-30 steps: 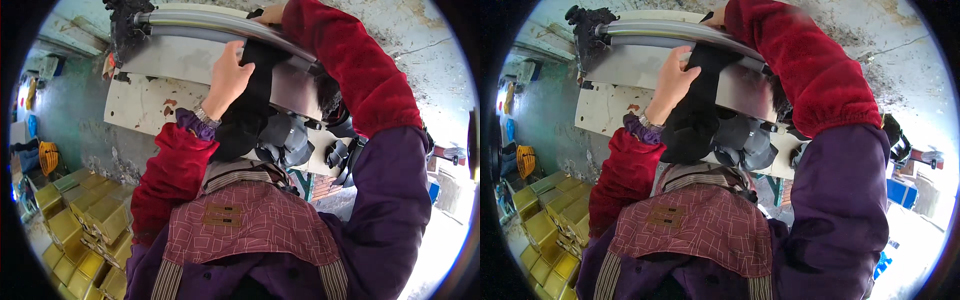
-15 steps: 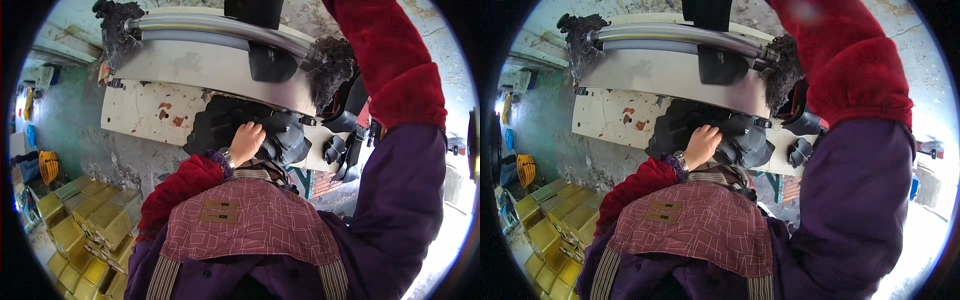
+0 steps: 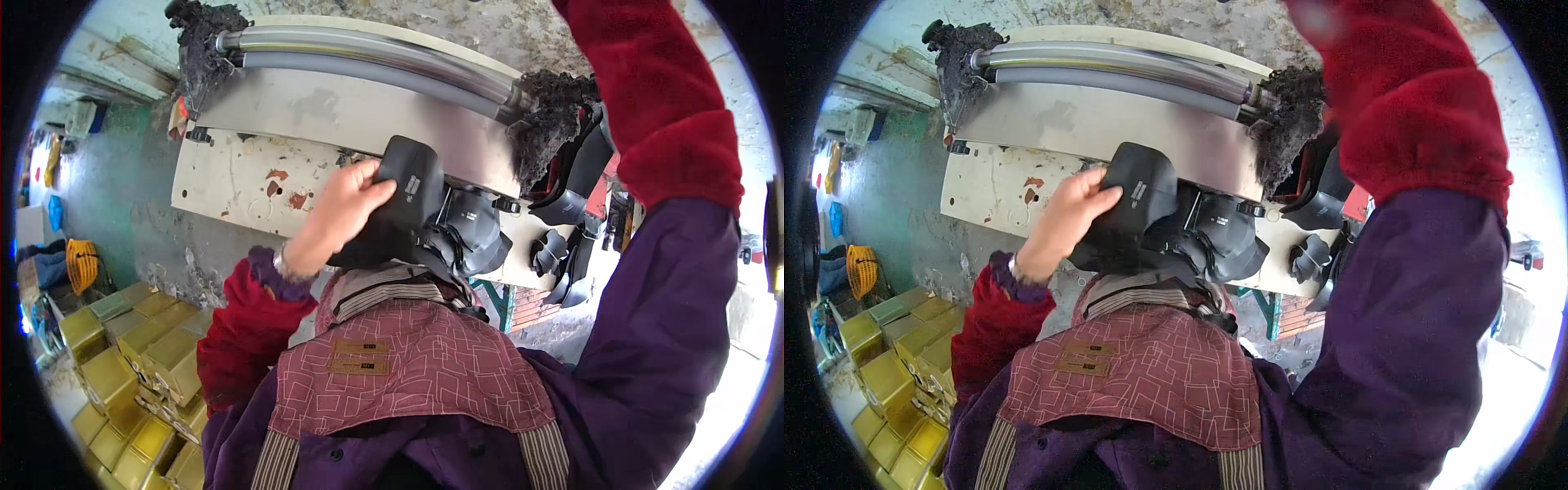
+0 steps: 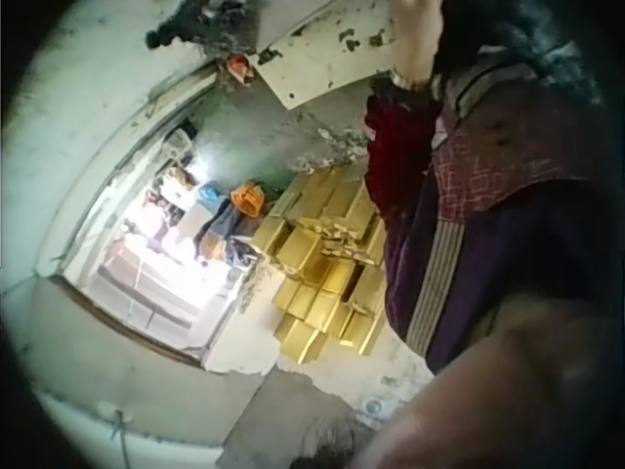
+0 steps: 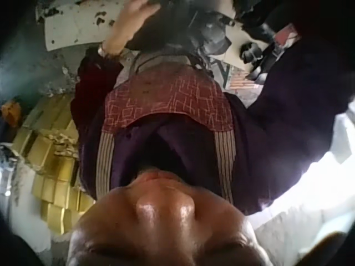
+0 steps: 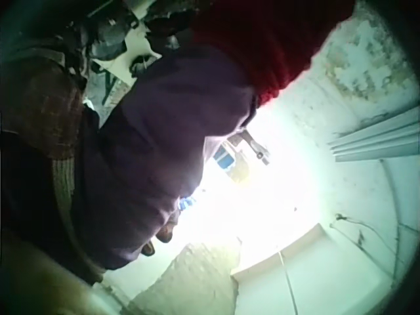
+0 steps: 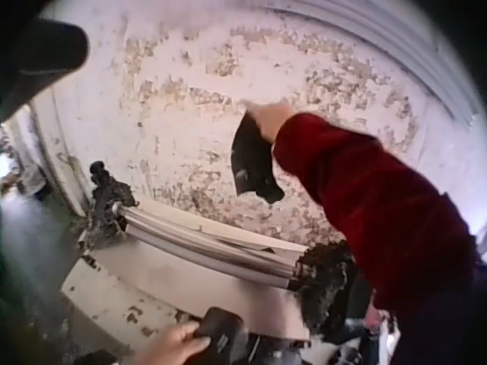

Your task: The person repeatedly feeds black shoe parts through a roller machine to smooth or flatten them. They retrieve parts from a nearby pile, run them through the machine, and place them back. The person also fetches water from a tap and pours it onto the machine's rollers.

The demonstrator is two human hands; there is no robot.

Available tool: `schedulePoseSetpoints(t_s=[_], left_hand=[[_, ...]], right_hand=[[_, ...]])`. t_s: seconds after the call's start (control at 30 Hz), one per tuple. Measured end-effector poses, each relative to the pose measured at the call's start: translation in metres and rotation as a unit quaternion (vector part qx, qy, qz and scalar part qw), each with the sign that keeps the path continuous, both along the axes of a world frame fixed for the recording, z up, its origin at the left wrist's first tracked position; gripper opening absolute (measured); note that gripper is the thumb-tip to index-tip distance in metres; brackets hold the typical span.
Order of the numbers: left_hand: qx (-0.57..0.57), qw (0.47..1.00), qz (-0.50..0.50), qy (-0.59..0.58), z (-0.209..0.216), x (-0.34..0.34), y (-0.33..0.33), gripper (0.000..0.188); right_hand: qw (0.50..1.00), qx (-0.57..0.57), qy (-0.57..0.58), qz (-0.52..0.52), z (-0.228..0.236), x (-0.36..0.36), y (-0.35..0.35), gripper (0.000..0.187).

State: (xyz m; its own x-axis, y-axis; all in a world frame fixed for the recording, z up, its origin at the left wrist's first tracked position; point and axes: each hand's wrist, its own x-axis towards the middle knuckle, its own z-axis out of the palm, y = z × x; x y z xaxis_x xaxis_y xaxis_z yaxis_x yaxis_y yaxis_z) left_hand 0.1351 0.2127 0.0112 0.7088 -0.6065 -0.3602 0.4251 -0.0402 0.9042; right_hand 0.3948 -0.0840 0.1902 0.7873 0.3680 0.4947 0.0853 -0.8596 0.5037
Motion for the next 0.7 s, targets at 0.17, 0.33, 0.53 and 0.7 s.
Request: schedulePoseSetpoints(t_s=[0.17,0.33,0.53,0.7], left_hand=[[0.174,0.964,0.023,-0.199,-0.04,0.069,-0.024,0.024],[0.195,0.902,0.12,-0.366,-0.033,0.087,-0.052,0.043],[0.258,0.829,0.091,-0.488,-0.015,0.034,-0.02,0.059],[0.182,0.772,0.129,-0.595,-0.003,0.034,-0.019,0.061]], right_hand=[[0.899,0.084,0.422,0.076,-0.132,-0.031,0.042,0.043],[0.856,0.114,0.505,0.013,-0.169,-0.049,0.042,0.043],[0.872,0.136,0.47,0.028,-0.141,-0.031,0.025,0.047],[0.928,0.091,0.36,0.037,-0.042,-0.042,0.013,0.05]])
